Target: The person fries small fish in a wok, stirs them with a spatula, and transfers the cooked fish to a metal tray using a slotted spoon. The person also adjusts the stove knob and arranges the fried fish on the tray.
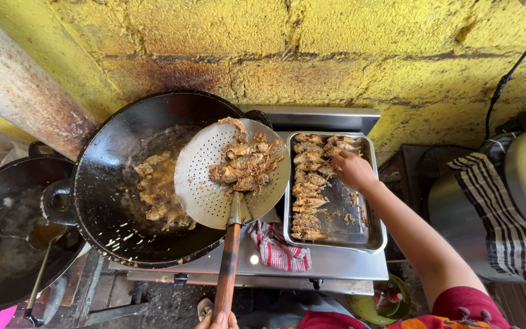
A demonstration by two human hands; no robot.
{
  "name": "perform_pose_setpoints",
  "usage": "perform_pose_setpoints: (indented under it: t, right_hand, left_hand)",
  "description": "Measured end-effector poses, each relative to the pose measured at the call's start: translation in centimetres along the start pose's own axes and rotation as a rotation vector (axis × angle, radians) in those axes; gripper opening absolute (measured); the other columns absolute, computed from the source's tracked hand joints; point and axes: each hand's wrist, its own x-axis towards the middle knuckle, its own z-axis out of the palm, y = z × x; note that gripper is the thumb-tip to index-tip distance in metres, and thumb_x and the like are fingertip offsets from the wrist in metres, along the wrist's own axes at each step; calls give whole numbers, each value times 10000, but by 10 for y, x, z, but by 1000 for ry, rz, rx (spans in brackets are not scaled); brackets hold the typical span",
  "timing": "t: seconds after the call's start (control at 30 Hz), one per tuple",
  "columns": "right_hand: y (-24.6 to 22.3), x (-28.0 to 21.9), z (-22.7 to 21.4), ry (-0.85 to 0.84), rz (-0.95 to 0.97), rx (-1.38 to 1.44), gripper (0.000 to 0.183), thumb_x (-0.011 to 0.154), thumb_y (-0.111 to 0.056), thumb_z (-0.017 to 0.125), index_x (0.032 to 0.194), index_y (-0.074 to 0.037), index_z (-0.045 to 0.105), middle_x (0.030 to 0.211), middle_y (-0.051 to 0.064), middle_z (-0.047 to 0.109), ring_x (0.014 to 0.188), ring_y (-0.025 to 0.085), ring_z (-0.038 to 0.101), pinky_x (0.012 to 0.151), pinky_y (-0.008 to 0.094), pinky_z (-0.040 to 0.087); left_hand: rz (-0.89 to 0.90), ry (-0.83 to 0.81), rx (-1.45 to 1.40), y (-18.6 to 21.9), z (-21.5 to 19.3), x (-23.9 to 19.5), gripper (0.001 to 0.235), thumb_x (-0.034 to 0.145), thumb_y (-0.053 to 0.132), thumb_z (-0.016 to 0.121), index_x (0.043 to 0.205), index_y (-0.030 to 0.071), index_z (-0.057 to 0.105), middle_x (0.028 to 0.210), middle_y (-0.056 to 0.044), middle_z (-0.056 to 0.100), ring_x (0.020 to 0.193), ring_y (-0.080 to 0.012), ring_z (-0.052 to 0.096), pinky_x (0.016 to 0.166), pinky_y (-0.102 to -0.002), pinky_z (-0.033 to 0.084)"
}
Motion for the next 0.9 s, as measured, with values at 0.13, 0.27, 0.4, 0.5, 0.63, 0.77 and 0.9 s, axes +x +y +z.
perform_pose_setpoints:
  t: [0.13,0.27,0.4,0.5,0.63,0.77,0.9]
  right_hand:
    - [3,-4,0,41,-19,1,180,914,-229,708,1065,-131,711,1151,74,690,1061,273,685,863,400,590]
    - [-7,-10,-15,99,-37,17,269,851,-202,737,1109,-127,722,1160,99,687,1062,289,681,866,416,580]
    - [-36,-9,-60,232,2,233,238,855,-186,761,1075,-99,737,1094,94,691,989,285,684,845,427,575]
    - [-72,1,-102,334,-75,343,182,885,-169,764,1041,-79,735,1054,102,679,951,287,670,829,428,559]
    - [-128,14,-139,423,-388,283,121,849,-157,794,914,-77,731,1003,94,676,1021,302,622,890,427,535]
    - [-168,23,-148,264,-458,173,216,782,-209,813,935,-74,742,1006,93,639,1007,303,572,890,425,529]
    - [-182,34,-142,209,-442,-9,305,764,-255,803,1004,-77,742,1084,106,608,1043,314,552,850,435,525]
  left_hand:
    - [31,-43,-37,2,2,-6,348,1014,224,500,1016,-110,596,667,-85,565,545,-129,520,569,-265,459]
    - [82,-138,-136,17,17,-27,352,1009,222,504,1014,-116,601,667,-89,574,549,-132,530,575,-266,468]
    - [41,-201,-155,52,44,-47,342,1025,237,490,1017,-90,588,654,-61,548,531,-113,490,543,-250,425]
    - [-39,-325,-278,79,65,-58,305,1053,260,463,1040,-33,547,661,-24,499,519,-91,426,505,-239,361]
    - [-117,-276,-328,102,89,-71,285,1054,250,459,1030,-20,546,654,-10,466,514,-90,404,487,-251,349]
    - [-111,-263,-323,115,101,-82,264,1053,230,470,1028,-16,561,650,-10,464,524,-92,411,500,-249,357]
    - [-95,-248,-307,123,110,-91,262,1055,232,489,1016,-14,570,648,-9,459,530,-95,416,516,-245,363]
